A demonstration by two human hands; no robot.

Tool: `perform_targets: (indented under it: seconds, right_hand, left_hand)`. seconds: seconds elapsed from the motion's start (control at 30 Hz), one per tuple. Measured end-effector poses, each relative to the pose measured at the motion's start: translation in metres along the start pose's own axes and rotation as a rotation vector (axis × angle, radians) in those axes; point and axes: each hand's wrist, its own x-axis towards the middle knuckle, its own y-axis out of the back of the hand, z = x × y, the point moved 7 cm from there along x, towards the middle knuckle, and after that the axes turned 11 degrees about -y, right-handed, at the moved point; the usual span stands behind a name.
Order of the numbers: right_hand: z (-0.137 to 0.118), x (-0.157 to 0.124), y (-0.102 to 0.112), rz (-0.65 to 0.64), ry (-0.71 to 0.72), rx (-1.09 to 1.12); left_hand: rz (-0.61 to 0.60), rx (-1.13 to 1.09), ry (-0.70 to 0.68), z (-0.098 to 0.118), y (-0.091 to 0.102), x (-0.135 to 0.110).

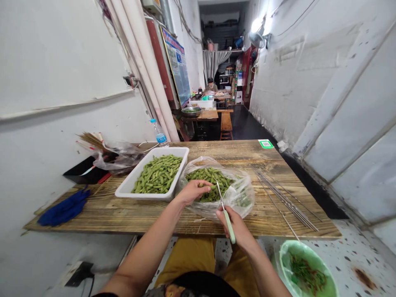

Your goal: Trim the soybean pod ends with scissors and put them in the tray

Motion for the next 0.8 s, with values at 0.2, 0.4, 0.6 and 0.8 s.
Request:
perform_targets:
  seconds: [0.2,0.4,0.6,0.8]
  right_hand:
    - [-0.005,-0.002,-0.003,-0.018,0.037,-0.059]
    - [-0.003,0.0,-0.002,-0.015,0.057,-0.074]
    - [0.003,0.0,-0.008,-0.015,-0.019,0.048]
    - [0.003,-0.001,-0.018,0.052,-0.055,0.143]
  left_hand:
    - [-0.01,-0.079,0.034,-0.007,-0.002,-0.002]
    - [-0.036,-0.068,0.044,-0.009,-0.005,-0.003]
    - [0.038,-0.134,0.027,-0.007,-0.007,-0.003]
    - [0.248,-0.089,-0.047,-0.016,-0.012,-0.007]
